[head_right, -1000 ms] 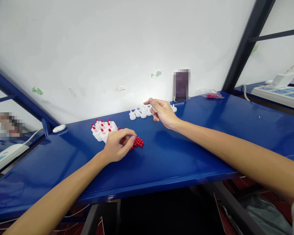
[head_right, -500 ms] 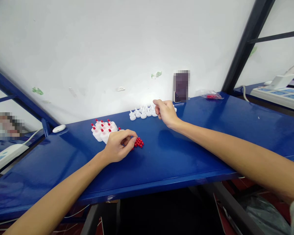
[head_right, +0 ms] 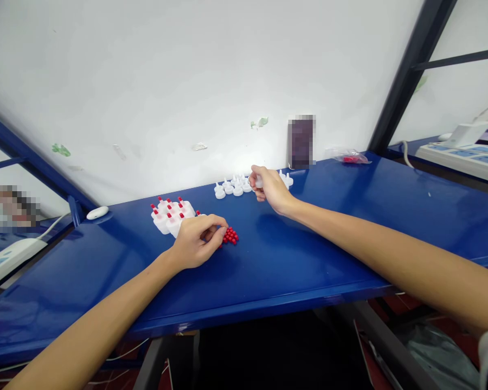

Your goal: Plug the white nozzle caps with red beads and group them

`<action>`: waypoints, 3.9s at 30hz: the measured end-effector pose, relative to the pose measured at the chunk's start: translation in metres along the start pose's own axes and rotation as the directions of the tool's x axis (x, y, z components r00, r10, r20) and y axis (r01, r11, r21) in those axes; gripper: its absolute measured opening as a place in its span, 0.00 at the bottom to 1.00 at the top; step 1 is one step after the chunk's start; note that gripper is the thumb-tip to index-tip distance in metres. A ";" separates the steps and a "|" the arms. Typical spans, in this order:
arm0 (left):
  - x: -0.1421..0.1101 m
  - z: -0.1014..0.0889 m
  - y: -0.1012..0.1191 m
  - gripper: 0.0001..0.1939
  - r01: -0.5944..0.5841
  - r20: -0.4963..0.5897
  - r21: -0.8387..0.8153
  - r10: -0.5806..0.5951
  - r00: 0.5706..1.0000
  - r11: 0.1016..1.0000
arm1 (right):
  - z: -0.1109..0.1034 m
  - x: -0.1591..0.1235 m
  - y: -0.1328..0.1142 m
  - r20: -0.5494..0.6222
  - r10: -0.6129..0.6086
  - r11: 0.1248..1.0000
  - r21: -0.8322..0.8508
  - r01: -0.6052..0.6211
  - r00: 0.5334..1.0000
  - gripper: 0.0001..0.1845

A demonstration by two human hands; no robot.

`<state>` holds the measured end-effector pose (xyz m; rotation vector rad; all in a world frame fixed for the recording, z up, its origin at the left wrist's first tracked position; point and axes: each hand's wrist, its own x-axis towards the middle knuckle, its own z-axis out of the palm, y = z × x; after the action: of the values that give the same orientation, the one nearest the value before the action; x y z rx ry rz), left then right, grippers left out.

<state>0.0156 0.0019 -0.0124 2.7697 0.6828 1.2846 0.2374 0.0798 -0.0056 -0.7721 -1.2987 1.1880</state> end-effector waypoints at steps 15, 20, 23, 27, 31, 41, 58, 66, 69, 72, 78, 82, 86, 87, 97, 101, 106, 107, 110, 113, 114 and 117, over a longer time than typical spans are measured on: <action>0.001 0.000 -0.001 0.05 -0.019 -0.014 0.003 0.019 1.000 1.000 | -0.003 0.000 0.000 -0.012 -0.036 0.999 0.019 0.036 0.999 0.26; 0.000 -0.001 0.000 0.05 -0.015 -0.011 0.005 0.015 1.000 1.000 | -0.003 -0.001 -0.002 -0.020 -0.022 0.999 0.022 0.023 1.000 0.26; 0.000 -0.001 0.000 0.05 -0.016 -0.014 0.011 0.016 1.000 1.000 | -0.001 -0.002 -0.005 -0.002 0.023 0.997 0.070 -0.023 1.000 0.22; 0.001 -0.001 0.001 0.05 -0.015 -0.015 0.018 0.015 1.000 1.000 | 0.000 -0.004 -0.011 -0.049 0.060 0.996 0.074 -0.056 0.997 0.21; 0.000 -0.001 0.000 0.05 -0.015 -0.014 0.021 0.015 1.000 1.000 | 0.001 -0.005 -0.014 -0.079 0.077 0.995 0.077 -0.071 0.994 0.21; 0.001 -0.001 0.000 0.05 -0.038 -0.009 0.034 0.039 0.999 0.999 | 0.007 -0.009 -0.014 0.007 0.209 0.976 0.057 -0.210 0.978 0.28; 0.000 -0.002 0.001 0.06 -0.064 -0.001 0.054 0.064 0.998 0.996 | 0.003 -0.003 -0.009 -0.062 0.152 0.988 0.031 -0.151 0.986 0.20; 0.000 -0.001 0.003 0.06 -0.091 0.026 0.062 0.089 0.996 0.994 | -0.006 -0.002 0.007 -0.051 0.059 0.976 -0.209 -0.068 0.997 0.13; 0.000 0.002 0.011 0.06 -0.120 0.041 0.064 0.118 0.992 0.991 | 0.003 -0.006 0.011 0.087 0.063 0.932 -0.361 -0.027 0.994 0.08; 0.000 0.006 0.023 0.06 -0.217 0.092 0.072 0.210 0.973 0.974 | 0.026 -0.004 0.010 0.254 0.048 0.836 -0.540 0.100 0.966 0.18; -0.003 0.013 0.027 0.07 -0.291 0.122 0.109 0.278 0.953 0.951 | 0.080 0.020 0.010 0.540 -0.041 0.704 -0.582 0.408 0.841 0.18; -0.004 0.011 0.022 0.06 -0.249 0.114 0.106 0.237 0.965 0.963 | 0.091 0.028 0.013 0.573 -0.049 0.651 -0.603 0.462 0.818 0.18; -0.003 0.010 0.022 0.07 -0.268 0.139 0.130 0.250 0.958 0.955 | 0.089 0.024 0.013 0.628 0.000 0.682 -0.570 0.459 0.778 0.18; -0.003 0.010 0.023 0.07 -0.276 0.135 0.131 0.258 0.957 0.952 | 0.089 0.023 0.014 0.631 0.009 0.687 -0.568 0.454 0.776 0.19; -0.001 0.004 0.016 0.08 -0.274 0.191 0.189 0.238 0.952 0.943 | 0.072 0.028 0.012 0.602 0.065 0.688 -0.605 0.402 0.796 0.23; 0.003 -0.008 0.002 0.09 -0.202 0.181 0.328 0.149 0.972 0.923 | 0.046 0.039 -0.002 0.522 0.018 0.466 -0.759 0.455 0.853 0.17; 0.003 -0.012 0.003 0.10 -0.097 0.317 0.330 -0.014 0.948 0.939 | 0.030 0.043 -0.002 0.310 0.005 0.127 -0.943 0.307 0.951 0.23; 0.002 -0.010 0.006 0.11 -0.089 0.337 0.308 -0.021 0.941 0.947 | 0.029 0.042 0.001 0.273 0.019 0.094 -0.958 0.270 0.962 0.25; 0.000 -0.004 0.012 0.12 -0.092 0.369 0.248 -0.006 0.930 0.964 | 0.028 0.041 0.011 0.224 0.041 0.017 -0.975 0.223 0.974 0.27; -0.001 -0.003 0.011 0.13 -0.084 0.375 0.216 -0.004 0.927 0.973 | 0.025 0.041 0.015 0.207 0.040 0.014 -0.978 0.206 0.978 0.21; -0.001 -0.003 0.010 0.13 -0.077 0.378 0.214 -0.010 0.926 0.974 | 0.023 0.040 0.014 0.215 0.045 0.034 -0.976 0.214 0.976 0.17; -0.001 -0.006 0.007 0.13 -0.066 0.395 0.217 -0.026 0.918 0.974 | 0.016 0.033 0.007 0.282 0.074 0.123 -0.954 0.272 0.957 0.10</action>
<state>0.0131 -0.0057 -0.0082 3.0830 0.8087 0.6388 0.2158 0.1097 0.0003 -1.4704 -2.3898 0.0382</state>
